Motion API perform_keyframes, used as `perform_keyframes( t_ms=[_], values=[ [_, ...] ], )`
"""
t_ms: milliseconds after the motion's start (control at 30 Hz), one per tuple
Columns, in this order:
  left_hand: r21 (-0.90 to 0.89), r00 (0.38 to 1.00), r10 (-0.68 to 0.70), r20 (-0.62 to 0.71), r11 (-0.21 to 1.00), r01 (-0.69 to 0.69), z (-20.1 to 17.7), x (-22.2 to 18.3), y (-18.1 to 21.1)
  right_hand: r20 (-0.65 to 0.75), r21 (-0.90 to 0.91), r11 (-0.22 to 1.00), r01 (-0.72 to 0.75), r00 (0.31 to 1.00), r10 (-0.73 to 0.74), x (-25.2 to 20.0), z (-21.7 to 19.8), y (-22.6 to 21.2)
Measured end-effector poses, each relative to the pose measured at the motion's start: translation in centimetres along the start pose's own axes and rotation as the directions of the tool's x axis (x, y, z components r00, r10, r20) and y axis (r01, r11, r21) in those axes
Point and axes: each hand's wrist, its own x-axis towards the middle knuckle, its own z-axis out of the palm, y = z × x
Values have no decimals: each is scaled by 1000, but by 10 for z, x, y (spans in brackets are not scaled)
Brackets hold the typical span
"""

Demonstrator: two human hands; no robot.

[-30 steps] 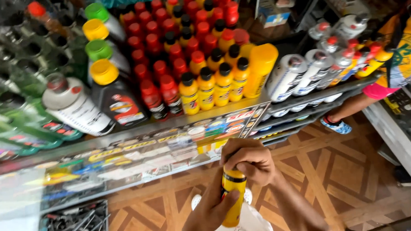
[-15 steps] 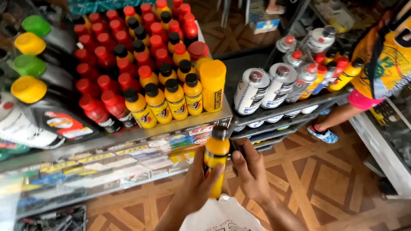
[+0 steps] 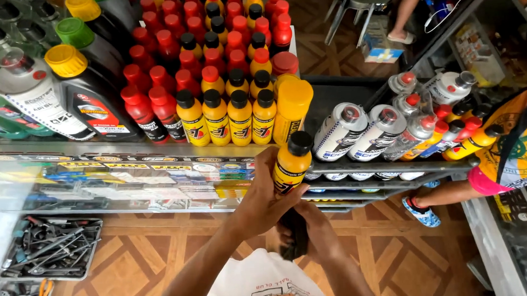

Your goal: Wiping down and cleaning bottles of motor oil and other motorcycle fluids on a display shelf.

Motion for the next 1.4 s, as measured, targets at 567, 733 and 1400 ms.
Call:
perform_keyframes(
  t_ms=[567,733,1400],
  values=[
    [-104,973,-97,211,987,121,-22,7,38,401,-668,356,653,719,-567,-4,-8,-125],
    [-109,949,-116,293,982,154,-33,15,41,646,-696,-5,718,624,-439,-26,60,-176],
    [191,947,172,272,955,-228,-177,39,84,838,-498,-417,761,545,-6,43,195,-218]
  ],
)
